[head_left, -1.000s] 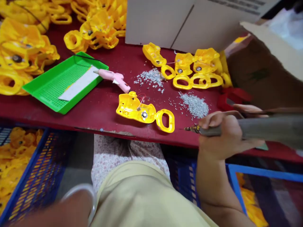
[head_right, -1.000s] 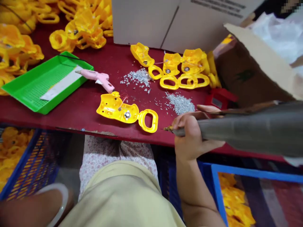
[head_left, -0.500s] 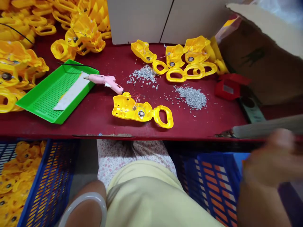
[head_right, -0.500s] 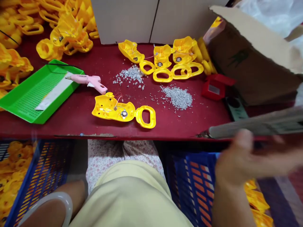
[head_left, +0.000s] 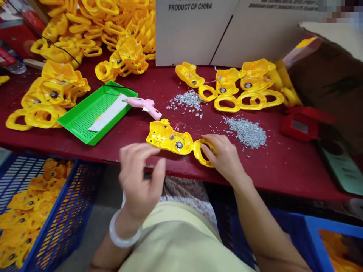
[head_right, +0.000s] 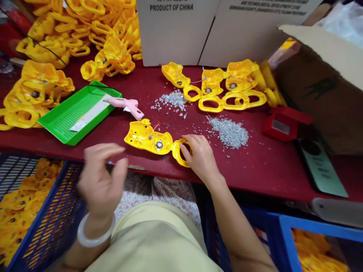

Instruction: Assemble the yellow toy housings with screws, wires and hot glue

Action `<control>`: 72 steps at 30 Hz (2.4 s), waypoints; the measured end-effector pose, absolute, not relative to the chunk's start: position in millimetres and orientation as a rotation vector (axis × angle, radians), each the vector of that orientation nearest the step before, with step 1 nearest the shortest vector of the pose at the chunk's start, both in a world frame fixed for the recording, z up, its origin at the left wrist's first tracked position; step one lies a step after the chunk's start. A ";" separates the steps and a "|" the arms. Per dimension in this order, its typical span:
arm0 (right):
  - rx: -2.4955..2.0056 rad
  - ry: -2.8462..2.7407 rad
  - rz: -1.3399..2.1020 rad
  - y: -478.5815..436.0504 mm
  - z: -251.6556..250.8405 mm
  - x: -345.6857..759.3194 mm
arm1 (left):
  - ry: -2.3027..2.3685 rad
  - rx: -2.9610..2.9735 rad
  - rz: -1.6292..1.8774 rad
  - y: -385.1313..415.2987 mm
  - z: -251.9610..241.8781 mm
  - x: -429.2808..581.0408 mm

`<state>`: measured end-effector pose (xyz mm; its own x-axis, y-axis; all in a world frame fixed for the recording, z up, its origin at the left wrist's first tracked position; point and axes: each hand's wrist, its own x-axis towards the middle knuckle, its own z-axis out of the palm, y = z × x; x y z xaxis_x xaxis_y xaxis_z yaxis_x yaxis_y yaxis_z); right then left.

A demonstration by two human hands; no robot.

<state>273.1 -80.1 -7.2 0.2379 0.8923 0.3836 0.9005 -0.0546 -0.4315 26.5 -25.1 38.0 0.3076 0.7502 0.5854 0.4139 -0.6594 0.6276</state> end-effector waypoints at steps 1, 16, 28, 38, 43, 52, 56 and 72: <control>-1.910 -1.654 -0.001 -79.7 -9.6 272.3 | 1.057 2.266 1.261 -20.7 32.7 32.6; -1.625 -1.789 0.167 -94.7 13.4 242.2 | 1.501 2.590 0.827 11.9 15.8 80.1; -1.934 -1.829 0.054 -34.2 22.5 231.9 | 1.273 2.365 1.144 13.8 3.5 64.4; -1.585 -2.132 0.170 -14.0 29.3 213.7 | 1.201 2.342 1.094 12.6 0.3 64.3; -1.447 -2.180 0.144 -8.0 32.2 218.0 | 1.311 2.297 1.106 12.5 -5.6 68.8; -1.543 -2.262 -0.334 -14.0 70.7 199.0 | 1.250 2.035 1.221 17.7 -12.1 69.7; -1.970 -1.973 -0.387 -16.9 63.7 214.7 | 1.237 1.959 1.255 18.5 -14.4 70.8; -1.940 -1.793 0.073 -8.5 33.4 209.8 | 1.279 2.345 1.240 6.3 -12.2 66.8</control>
